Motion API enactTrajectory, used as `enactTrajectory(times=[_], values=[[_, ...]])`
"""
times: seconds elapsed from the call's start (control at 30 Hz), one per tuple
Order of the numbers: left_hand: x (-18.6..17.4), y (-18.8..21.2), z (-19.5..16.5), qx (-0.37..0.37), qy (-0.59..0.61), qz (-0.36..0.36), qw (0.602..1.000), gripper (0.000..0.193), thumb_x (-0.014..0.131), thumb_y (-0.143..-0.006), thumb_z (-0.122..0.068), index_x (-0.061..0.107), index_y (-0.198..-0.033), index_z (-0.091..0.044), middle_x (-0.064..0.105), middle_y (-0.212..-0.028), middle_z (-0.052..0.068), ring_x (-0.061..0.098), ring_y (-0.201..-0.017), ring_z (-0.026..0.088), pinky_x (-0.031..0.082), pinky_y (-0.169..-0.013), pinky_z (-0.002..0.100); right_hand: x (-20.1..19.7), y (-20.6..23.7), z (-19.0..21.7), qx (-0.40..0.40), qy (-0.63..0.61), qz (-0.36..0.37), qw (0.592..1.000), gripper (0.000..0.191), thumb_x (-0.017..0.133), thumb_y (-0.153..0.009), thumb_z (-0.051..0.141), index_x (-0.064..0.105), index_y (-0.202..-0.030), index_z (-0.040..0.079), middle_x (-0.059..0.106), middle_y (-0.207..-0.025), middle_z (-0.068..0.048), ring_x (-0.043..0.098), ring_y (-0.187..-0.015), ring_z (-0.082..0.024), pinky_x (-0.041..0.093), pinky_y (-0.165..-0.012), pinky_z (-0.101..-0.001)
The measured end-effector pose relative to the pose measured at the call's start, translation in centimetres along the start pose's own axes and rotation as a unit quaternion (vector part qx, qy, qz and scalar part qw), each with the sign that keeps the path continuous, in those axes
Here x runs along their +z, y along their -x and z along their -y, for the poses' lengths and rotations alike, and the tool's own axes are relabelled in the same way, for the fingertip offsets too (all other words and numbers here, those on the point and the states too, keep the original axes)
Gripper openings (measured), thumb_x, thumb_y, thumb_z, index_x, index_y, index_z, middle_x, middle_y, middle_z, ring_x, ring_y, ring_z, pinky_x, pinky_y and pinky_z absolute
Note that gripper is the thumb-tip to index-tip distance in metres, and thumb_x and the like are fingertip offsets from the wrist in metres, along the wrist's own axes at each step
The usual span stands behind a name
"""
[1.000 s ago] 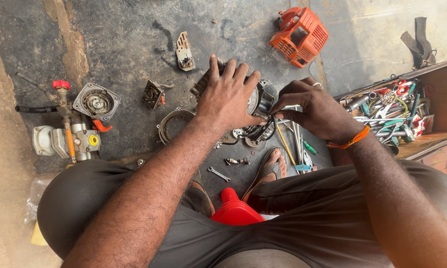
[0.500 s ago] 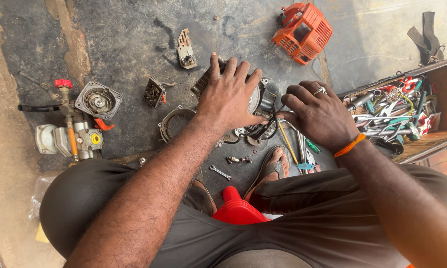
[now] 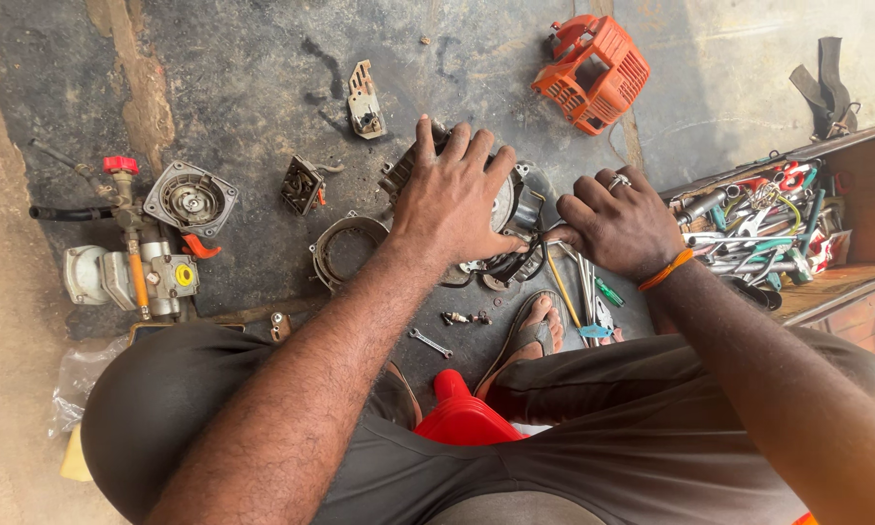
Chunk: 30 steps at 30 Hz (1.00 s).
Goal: The person sits on a small stool and works on a disassembled small engine block on the floor. They use a wrench to tighten bolts on the engine casing, occasionally repositioning the block and checking the fit of the components.
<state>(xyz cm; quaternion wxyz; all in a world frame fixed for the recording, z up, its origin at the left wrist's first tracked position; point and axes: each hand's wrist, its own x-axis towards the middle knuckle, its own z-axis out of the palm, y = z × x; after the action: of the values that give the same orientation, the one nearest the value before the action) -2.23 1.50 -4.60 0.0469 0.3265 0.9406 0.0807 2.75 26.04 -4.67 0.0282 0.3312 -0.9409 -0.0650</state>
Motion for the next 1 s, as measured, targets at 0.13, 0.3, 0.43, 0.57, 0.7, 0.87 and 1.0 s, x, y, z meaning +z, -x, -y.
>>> enactTrajectory(times=[0.13,0.3,0.43,0.57,0.7,0.87,1.0], values=[[-0.1,0.0,0.1,0.001,0.01,-0.001,1.0,0.111,0.077,-0.06,-0.085,0.053,-0.138,-0.009,0.053,-0.134,0.015,0.042,-0.135,0.035,0.019,-0.114,0.075,0.2,0.1,0.0,0.008,-0.023,-0.001,1.0,0.044,0.061,-0.093,0.058,0.065,-0.096,0.014,0.06,-0.089,-0.005,0.066,-0.088,-0.025,0.05,-0.089,-0.0426],[0.1,-0.3,0.3,-0.007,0.016,0.017,1.0,0.109,0.078,-0.062,-0.083,0.052,-0.138,-0.009,0.052,-0.133,0.016,0.042,-0.135,0.035,0.019,-0.115,0.075,0.4,0.4,0.9,0.04,-0.03,-0.033,0.998,0.043,0.062,-0.094,0.055,0.063,-0.098,0.012,0.06,-0.092,-0.006,0.065,-0.09,-0.026,0.049,-0.089,-0.0432],[-0.1,-0.3,0.5,0.004,0.016,0.014,1.0,0.111,0.078,-0.061,-0.084,0.052,-0.136,-0.008,0.051,-0.134,0.019,0.041,-0.136,0.036,0.02,-0.113,0.076,0.5,0.8,3.4,0.144,-0.05,-0.015,0.988,0.04,0.061,-0.1,0.051,0.063,-0.101,0.011,0.062,-0.097,-0.006,0.066,-0.09,-0.027,0.049,-0.088,-0.0431],[-0.8,-0.3,0.3,0.005,0.027,0.052,0.998,0.112,0.078,-0.065,-0.084,0.049,-0.143,-0.007,0.051,-0.139,0.017,0.04,-0.139,0.036,0.018,-0.12,0.075,-0.8,0.8,2.6,0.125,-0.038,0.042,0.991,0.043,0.061,-0.097,0.054,0.065,-0.103,0.011,0.064,-0.1,-0.009,0.065,-0.09,-0.031,0.051,-0.091,-0.0449],[-0.8,0.4,-0.3,0.001,0.008,0.027,1.0,0.124,0.077,-0.062,-0.087,0.039,-0.151,-0.01,0.041,-0.15,0.022,0.032,-0.143,0.04,0.018,-0.117,0.074,-2.5,1.4,3.8,0.139,-0.117,-0.033,0.983,0.039,0.064,-0.097,0.043,0.067,-0.121,0.012,0.065,-0.111,-0.013,0.061,-0.108,-0.036,0.051,-0.089,-0.0478],[-1.0,1.3,0.3,-0.007,0.001,0.032,0.999,0.13,0.08,-0.061,-0.083,0.027,-0.158,-0.015,0.032,-0.155,0.024,0.024,-0.146,0.045,0.02,-0.115,0.074,-4.1,1.4,5.1,0.117,-0.13,-0.052,0.983,0.036,0.068,-0.094,0.015,0.067,-0.13,0.015,0.067,-0.129,-0.011,0.058,-0.129,-0.035,0.053,-0.098,-0.044],[-2.0,1.9,-0.2,-0.016,-0.019,0.074,0.997,0.129,0.088,-0.063,-0.07,0.023,-0.16,-0.015,0.03,-0.157,0.023,0.026,-0.147,0.045,0.029,-0.114,0.072,-4.8,1.4,4.6,0.105,-0.068,-0.05,0.991,0.042,0.069,-0.083,0.007,0.071,-0.124,0.019,0.07,-0.127,-0.002,0.059,-0.132,-0.025,0.054,-0.103,-0.0434]])
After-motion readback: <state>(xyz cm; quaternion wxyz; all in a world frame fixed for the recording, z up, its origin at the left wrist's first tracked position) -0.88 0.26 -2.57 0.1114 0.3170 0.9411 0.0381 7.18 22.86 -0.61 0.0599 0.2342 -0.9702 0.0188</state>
